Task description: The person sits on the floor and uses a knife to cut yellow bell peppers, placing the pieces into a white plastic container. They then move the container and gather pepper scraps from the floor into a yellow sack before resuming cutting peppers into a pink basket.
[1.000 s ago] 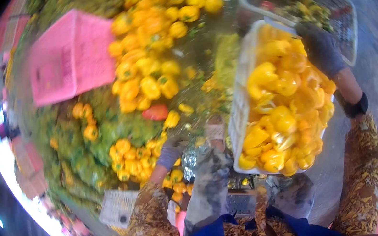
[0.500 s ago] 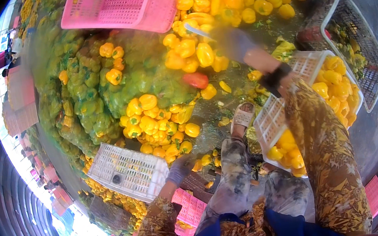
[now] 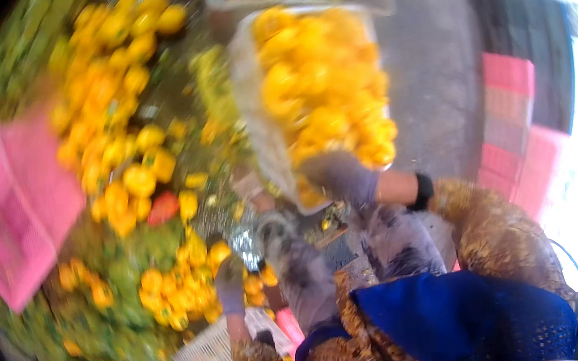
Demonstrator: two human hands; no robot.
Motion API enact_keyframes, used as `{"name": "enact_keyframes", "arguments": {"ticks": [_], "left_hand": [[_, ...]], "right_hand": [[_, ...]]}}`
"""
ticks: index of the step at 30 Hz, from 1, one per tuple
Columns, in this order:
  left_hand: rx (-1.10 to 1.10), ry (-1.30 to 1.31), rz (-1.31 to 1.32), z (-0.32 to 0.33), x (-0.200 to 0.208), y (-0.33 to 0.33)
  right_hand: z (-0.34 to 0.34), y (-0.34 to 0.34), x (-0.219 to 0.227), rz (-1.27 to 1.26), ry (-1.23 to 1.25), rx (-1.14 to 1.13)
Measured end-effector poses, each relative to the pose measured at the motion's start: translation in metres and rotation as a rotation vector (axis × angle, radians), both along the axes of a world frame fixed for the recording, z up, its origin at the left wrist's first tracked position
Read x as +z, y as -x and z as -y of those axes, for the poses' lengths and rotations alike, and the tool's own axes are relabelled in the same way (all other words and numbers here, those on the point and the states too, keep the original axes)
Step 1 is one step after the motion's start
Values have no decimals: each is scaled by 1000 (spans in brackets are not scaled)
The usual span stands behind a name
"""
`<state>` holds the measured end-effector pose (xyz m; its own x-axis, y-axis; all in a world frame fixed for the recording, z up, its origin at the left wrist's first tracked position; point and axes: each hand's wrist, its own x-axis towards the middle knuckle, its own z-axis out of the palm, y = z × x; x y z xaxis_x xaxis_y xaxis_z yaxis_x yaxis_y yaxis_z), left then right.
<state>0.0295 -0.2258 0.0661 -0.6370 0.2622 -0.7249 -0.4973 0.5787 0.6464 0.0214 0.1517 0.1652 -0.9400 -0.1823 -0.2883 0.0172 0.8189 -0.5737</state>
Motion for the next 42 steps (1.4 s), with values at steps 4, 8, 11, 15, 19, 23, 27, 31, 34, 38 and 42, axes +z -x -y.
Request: {"name": "enact_keyframes", "arguments": {"ticks": [4, 8, 11, 15, 19, 23, 27, 31, 34, 38, 42], "left_hand": [[-104, -101, -13, -31, 8, 40], [-161, -79, 101, -61, -13, 65], [-323, -58, -24, -118, 12, 130], [-634, 5, -280, -251, 116, 138], [-789, -14, -293, -334, 141, 171], [-765, 2, -304, -398, 140, 205], [-775, -89, -378, -467, 105, 226], [-1034, 23, -682, -501, 42, 263], [-1334, 8, -1132, -493, 10, 268], [-1284, -26, -1212, -450, -46, 280], [-1361, -8, -1309, -448, -71, 299]], "right_hand": [[-23, -154, 8, 175, -25, -306], [-13, -256, -5, 203, 366, -757], [-13, -250, 0, 327, 709, -1128], [-15, -306, -28, 62, 521, -939], [-37, -302, -52, 185, 233, -1116], [-37, -291, -70, 150, 1462, -2051], [-19, -288, -99, 182, 1477, -2473], [17, -251, -109, 138, 1354, -2699], [54, -231, -138, 35, 1321, -2805], [95, -215, -188, -270, 1355, -2818], [123, -228, -227, 394, 797, -3521]]}}
